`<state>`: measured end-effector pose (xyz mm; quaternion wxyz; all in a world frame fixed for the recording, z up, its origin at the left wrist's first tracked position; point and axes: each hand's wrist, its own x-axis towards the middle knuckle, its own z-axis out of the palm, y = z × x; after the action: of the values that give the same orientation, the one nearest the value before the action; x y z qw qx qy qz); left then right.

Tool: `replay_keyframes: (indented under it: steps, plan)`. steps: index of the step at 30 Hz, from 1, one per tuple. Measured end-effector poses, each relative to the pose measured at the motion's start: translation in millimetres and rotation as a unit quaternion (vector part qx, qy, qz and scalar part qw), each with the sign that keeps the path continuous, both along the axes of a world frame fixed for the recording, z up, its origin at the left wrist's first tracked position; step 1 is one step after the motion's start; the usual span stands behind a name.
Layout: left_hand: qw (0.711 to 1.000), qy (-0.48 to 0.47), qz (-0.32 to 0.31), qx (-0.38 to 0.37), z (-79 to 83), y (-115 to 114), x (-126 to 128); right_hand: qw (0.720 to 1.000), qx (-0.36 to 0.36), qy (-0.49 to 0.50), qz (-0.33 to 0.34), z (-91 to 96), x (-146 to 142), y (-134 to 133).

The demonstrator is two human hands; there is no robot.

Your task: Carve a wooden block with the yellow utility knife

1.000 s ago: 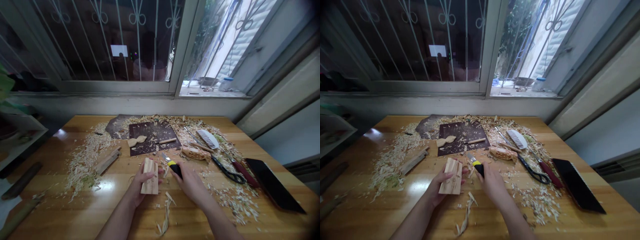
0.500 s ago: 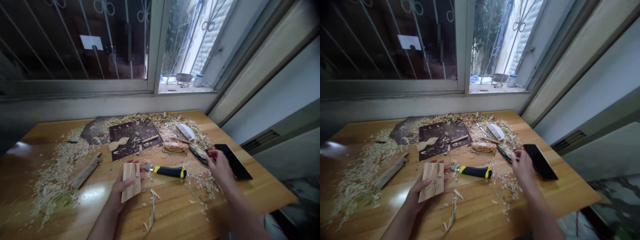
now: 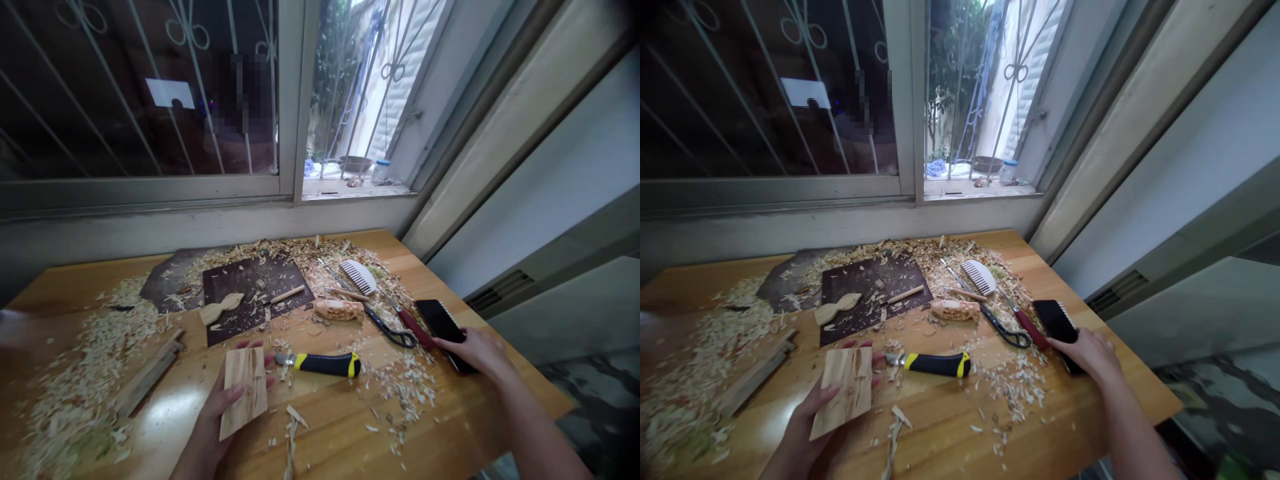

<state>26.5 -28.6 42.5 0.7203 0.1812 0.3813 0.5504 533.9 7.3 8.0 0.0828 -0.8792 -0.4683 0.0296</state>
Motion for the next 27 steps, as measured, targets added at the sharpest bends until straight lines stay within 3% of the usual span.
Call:
replay_keyframes:
  steps: [4, 13, 18, 23, 27]
  plan:
    - [1.000, -0.003, -0.005, -0.003, -2.0, -1.2, 1.5, 0.997, -0.070, -0.023, 0.024, -4.3, 6.9, 6.0]
    - [0.999, -0.022, -0.040, -0.024, 3.9, -10.1, -3.3, 0.996, -0.034, -0.078, 0.024, -9.8, 10.4, 6.0]
    - [0.998, -0.036, -0.023, -0.054, -0.4, -8.4, -5.9, 0.991, -0.038, -0.098, 0.081, -7.4, 10.7, 3.5]
    - [0.997, -0.053, -0.025, -0.047, -5.4, -7.1, -7.2, 0.993, -0.036, -0.087, 0.067, -15.1, 11.7, -2.0]
    - [0.996, -0.063, -0.022, -0.053, -6.6, -8.1, -8.9, 0.991, 0.015, -0.102, 0.085, -9.4, 8.7, -13.8]
